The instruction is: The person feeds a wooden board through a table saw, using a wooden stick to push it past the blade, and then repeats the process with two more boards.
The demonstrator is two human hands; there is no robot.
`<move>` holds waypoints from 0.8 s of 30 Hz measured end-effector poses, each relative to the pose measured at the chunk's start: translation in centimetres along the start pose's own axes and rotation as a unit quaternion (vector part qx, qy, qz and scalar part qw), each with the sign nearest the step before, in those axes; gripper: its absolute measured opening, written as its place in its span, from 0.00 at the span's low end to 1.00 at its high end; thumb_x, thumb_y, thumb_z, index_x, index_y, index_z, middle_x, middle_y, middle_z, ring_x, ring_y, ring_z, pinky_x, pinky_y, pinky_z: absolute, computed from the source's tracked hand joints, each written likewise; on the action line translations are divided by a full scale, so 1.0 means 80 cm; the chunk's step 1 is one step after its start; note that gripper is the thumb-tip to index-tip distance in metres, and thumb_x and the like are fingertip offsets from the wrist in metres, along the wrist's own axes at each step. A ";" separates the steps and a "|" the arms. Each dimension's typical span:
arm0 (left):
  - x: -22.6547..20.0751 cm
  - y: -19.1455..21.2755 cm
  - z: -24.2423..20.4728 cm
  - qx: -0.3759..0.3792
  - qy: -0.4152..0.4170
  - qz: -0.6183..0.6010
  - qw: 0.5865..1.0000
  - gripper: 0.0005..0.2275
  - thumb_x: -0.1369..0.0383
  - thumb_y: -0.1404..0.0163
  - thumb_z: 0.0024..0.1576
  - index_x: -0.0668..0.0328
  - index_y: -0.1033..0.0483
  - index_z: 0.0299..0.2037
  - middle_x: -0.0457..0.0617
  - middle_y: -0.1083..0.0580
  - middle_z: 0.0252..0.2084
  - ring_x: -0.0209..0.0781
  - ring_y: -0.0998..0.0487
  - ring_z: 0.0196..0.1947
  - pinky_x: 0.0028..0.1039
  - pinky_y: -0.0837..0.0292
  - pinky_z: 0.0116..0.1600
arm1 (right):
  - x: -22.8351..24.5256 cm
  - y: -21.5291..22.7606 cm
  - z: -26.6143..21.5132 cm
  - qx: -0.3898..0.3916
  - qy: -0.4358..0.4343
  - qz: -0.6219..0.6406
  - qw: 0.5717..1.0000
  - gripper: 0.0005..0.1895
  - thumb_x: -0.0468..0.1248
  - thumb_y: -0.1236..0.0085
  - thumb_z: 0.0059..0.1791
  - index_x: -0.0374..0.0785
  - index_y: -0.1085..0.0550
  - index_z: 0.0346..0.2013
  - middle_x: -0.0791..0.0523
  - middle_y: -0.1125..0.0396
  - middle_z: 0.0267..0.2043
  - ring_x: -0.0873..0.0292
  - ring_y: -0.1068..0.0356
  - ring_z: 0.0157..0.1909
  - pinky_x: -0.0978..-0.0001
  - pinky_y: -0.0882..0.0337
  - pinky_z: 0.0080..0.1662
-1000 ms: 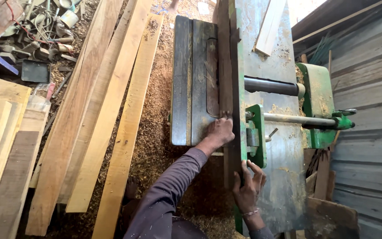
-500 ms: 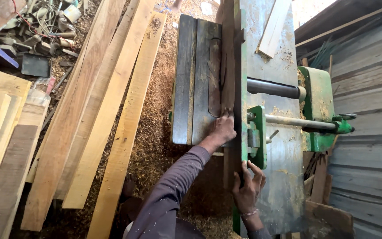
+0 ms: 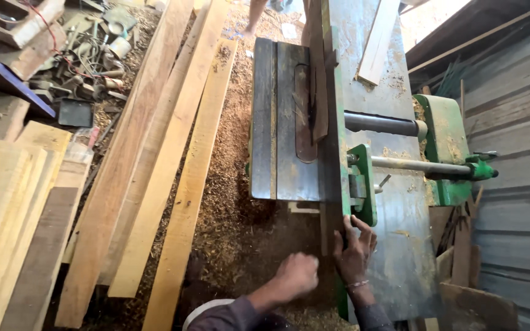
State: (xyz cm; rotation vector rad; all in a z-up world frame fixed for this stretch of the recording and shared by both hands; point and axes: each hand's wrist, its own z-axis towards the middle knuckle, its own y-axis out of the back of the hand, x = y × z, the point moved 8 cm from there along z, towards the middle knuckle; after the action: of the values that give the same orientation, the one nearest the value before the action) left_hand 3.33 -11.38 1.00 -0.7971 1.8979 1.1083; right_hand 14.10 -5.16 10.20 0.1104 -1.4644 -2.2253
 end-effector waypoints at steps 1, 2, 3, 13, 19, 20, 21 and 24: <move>0.017 -0.016 -0.022 0.037 0.004 0.021 0.999 0.09 0.70 0.50 0.53 0.67 0.18 0.35 0.70 0.22 0.38 0.68 0.19 0.41 0.51 0.22 0.51 | 0.002 0.002 0.000 0.000 -0.004 -0.003 1.000 0.28 0.34 0.36 0.47 0.42 0.28 0.63 0.51 0.35 0.59 0.47 0.37 0.60 0.53 0.39 0.62; 0.035 -0.023 -0.030 0.034 0.005 0.022 0.999 0.09 0.70 0.50 0.53 0.67 0.18 0.35 0.70 0.22 0.38 0.68 0.19 0.41 0.51 0.22 0.51 | 0.002 0.001 0.001 -0.001 -0.002 -0.001 1.000 0.28 0.34 0.36 0.47 0.42 0.28 0.63 0.51 0.35 0.59 0.47 0.37 0.60 0.53 0.39 0.62; 0.060 -0.035 -0.039 0.062 0.042 0.025 0.997 0.08 0.70 0.48 0.52 0.65 0.18 0.36 0.69 0.22 0.38 0.68 0.19 0.41 0.51 0.22 0.51 | 0.001 0.001 0.002 -0.005 -0.004 -0.001 1.000 0.28 0.34 0.35 0.46 0.42 0.27 0.62 0.51 0.35 0.59 0.46 0.37 0.60 0.52 0.38 0.62; 0.203 -0.025 -0.105 0.124 0.071 0.026 0.989 0.11 0.62 0.37 0.46 0.52 0.13 0.37 0.55 0.18 0.38 0.53 0.16 0.40 0.40 0.21 0.50 | -0.004 -0.002 0.002 0.000 -0.044 0.047 0.998 0.27 0.31 0.35 0.46 0.39 0.26 0.61 0.49 0.35 0.60 0.44 0.37 0.59 0.57 0.32 0.58; 0.312 0.021 -0.139 0.087 0.196 0.007 0.977 0.10 0.60 0.34 0.50 0.52 0.13 0.38 0.49 0.17 0.37 0.41 0.17 0.36 0.35 0.23 0.48 | -0.019 -0.014 -0.006 0.004 -0.051 0.062 0.997 0.29 0.29 0.37 0.48 0.37 0.28 0.64 0.45 0.37 0.60 0.44 0.34 0.61 0.58 0.30 0.59; 0.307 0.040 -0.153 0.087 0.196 0.005 0.977 0.10 0.60 0.34 0.50 0.52 0.13 0.38 0.49 0.17 0.37 0.41 0.17 0.36 0.35 0.23 0.48 | -0.021 -0.016 -0.008 0.005 -0.050 0.060 0.997 0.29 0.29 0.37 0.48 0.37 0.28 0.64 0.45 0.37 0.60 0.44 0.34 0.61 0.58 0.30 0.59; 0.309 0.055 -0.171 0.090 0.243 -0.072 0.963 0.09 0.63 0.36 0.52 0.57 0.15 0.37 0.50 0.17 0.34 0.41 0.16 0.31 0.32 0.20 0.41 | -0.024 -0.018 -0.009 0.005 -0.053 0.057 0.997 0.29 0.29 0.37 0.48 0.38 0.28 0.64 0.46 0.37 0.60 0.44 0.34 0.61 0.58 0.30 0.59; 0.322 0.084 -0.198 0.099 0.293 -0.143 0.940 0.07 0.67 0.38 0.55 0.61 0.18 0.37 0.52 0.18 0.30 0.39 0.16 0.24 0.26 0.19 0.33 | -0.027 -0.019 -0.009 0.006 -0.068 0.047 0.997 0.29 0.28 0.38 0.47 0.39 0.28 0.65 0.46 0.37 0.60 0.45 0.34 0.61 0.58 0.30 0.59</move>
State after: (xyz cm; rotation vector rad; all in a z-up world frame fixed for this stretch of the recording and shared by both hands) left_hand -19.86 -26.03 -13.45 -1.3422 2.2301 0.5147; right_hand 15.71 -4.40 8.11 -0.1063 -1.5208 -2.1852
